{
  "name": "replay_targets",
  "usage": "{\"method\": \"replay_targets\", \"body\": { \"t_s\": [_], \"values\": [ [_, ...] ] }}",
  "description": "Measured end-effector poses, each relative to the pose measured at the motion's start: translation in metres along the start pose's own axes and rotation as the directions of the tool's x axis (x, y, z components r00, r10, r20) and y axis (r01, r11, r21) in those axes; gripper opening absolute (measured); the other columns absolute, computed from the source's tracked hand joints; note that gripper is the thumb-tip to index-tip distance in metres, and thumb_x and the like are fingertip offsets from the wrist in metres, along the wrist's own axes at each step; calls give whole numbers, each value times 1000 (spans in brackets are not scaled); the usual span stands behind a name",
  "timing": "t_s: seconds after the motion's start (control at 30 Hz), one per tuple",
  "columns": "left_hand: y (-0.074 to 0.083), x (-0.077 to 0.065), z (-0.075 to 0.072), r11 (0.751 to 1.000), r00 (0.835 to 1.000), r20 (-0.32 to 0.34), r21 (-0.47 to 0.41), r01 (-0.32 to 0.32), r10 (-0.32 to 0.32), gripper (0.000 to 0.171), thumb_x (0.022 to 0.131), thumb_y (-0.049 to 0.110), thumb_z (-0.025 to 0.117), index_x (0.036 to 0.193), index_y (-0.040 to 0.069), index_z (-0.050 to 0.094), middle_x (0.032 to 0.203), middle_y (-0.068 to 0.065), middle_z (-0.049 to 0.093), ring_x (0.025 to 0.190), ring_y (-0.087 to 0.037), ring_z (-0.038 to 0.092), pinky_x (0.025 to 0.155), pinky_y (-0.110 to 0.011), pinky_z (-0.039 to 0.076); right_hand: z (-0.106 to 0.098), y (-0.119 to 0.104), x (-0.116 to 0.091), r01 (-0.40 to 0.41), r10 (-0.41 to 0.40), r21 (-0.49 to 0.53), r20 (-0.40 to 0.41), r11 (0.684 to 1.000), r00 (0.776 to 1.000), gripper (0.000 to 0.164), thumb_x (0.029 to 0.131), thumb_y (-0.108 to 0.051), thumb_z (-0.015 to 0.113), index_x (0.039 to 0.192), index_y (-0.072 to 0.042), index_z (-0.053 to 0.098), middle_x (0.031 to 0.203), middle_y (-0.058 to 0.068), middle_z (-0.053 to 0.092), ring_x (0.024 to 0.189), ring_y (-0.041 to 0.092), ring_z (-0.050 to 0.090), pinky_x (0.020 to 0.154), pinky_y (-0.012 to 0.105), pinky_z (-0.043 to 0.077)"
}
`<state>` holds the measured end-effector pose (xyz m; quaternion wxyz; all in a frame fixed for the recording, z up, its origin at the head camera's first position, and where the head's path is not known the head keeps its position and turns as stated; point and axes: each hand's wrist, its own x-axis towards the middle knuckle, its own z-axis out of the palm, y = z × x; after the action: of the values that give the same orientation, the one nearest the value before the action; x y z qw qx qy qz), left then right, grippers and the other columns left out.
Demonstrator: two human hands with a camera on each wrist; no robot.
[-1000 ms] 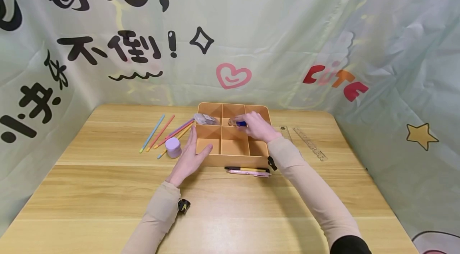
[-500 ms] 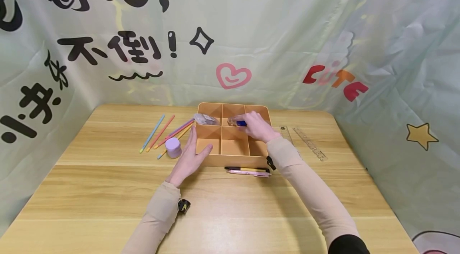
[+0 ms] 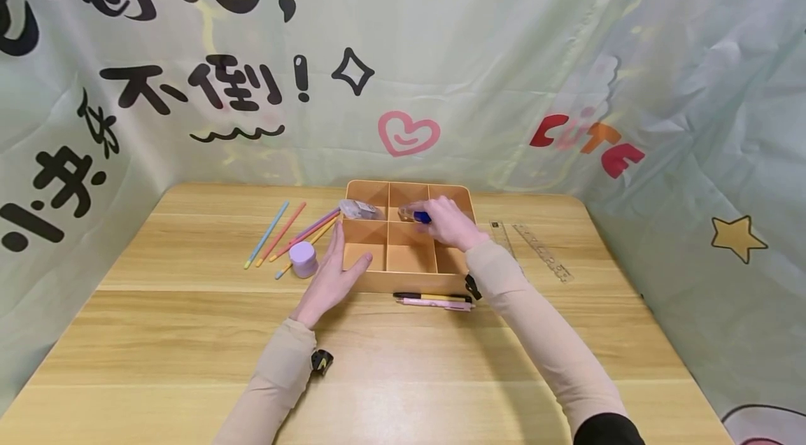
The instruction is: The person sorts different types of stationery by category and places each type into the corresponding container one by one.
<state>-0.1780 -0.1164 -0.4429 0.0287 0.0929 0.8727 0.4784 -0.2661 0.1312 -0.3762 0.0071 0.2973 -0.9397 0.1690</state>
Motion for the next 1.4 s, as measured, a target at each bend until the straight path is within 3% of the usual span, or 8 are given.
{"method": "replay_targets", "body": {
  "t_s": [0.2, 0.4, 0.5, 0.67, 0.87, 1.03, 1.23, 1.4],
  "values": [
    [1, 0, 1, 1000, 1000, 3, 1, 5, -5, 96, 102, 43, 54, 160, 8, -13, 170, -10, -15, 158, -35, -1, 129, -53, 9, -2, -2, -5, 16, -16, 50, -14, 999, 1000, 50, 88, -11, 78, 135, -7, 63, 138, 17, 64, 118, 36, 67, 101, 50, 55],
    [2, 0, 1, 1000, 1000, 2, -1, 9, -9, 96, 102, 44, 54, 161, 8, -13, 170, -9, -15, 158, -35, 0, 129, -53, 9, -9, -2, -13, 22, -14, 135, -66, 991, 998, 50, 88, -13, 78, 135, -7, 64, 138, 16, 64, 122, 34, 65, 105, 51, 52],
    [2, 0, 1, 1000, 1000, 1, -1, 8, -8, 96, 102, 44, 54, 161, 10, -14, 170, -10, -15, 158, -35, 1, 129, -53, 10, -15, -1, -20, 2, 12, 183, -77, 983, 997, 51, 89, -14, 77, 137, -5, 62, 139, 17, 64, 127, 35, 61, 109, 53, 48],
    [1, 0, 1, 1000, 1000, 2, -7, 9, -9, 96, 102, 46, 54, 160, 14, -16, 170, -9, -16, 158, -34, 0, 129, -52, 10, -22, 7, -39, -102, 130, 254, -94, 962, 987, 52, 95, -20, 70, 142, -5, 56, 144, 18, 59, 135, 40, 53, 114, 58, 42],
    [0, 0, 1, 1000, 1000, 4, -11, 5, -5, 96, 102, 45, 54, 160, 12, -15, 170, -9, -16, 158, -33, -1, 129, -52, 9, -17, 26, -67, -174, 263, 402, -180, 899, 948, 47, 100, -21, 63, 142, -1, 55, 145, 24, 56, 136, 43, 50, 114, 60, 41],
    [0, 0, 1, 1000, 1000, 3, -1, 6, -6, 95, 103, 43, 54, 160, 10, -14, 170, -10, -15, 158, -34, 0, 129, -53, 9, -11, 39, -98, -251, 394, 483, -220, 839, 892, 46, 101, -20, 61, 140, 4, 55, 144, 27, 55, 134, 44, 51, 114, 59, 41],
    [1, -1, -1, 1000, 1000, 7, 0, 4, -4, 96, 102, 44, 54, 160, 12, -15, 170, -10, -15, 158, -37, 0, 129, -53, 9, 0, 53, -131, -344, 494, 482, -227, 806, 839, 45, 101, -16, 59, 139, 6, 54, 144, 31, 52, 129, 49, 53, 110, 60, 43],
    [2, -1, 0, 1000, 1000, 6, -5, 2, -1, 96, 102, 46, 54, 160, 9, -13, 170, -11, -15, 158, -37, 0, 129, -53, 8, 6, 62, -146, -416, 541, 435, -215, 798, 813, 47, 100, -16, 59, 141, 4, 52, 146, 31, 50, 126, 48, 53, 105, 62, 45]
  ]
}}
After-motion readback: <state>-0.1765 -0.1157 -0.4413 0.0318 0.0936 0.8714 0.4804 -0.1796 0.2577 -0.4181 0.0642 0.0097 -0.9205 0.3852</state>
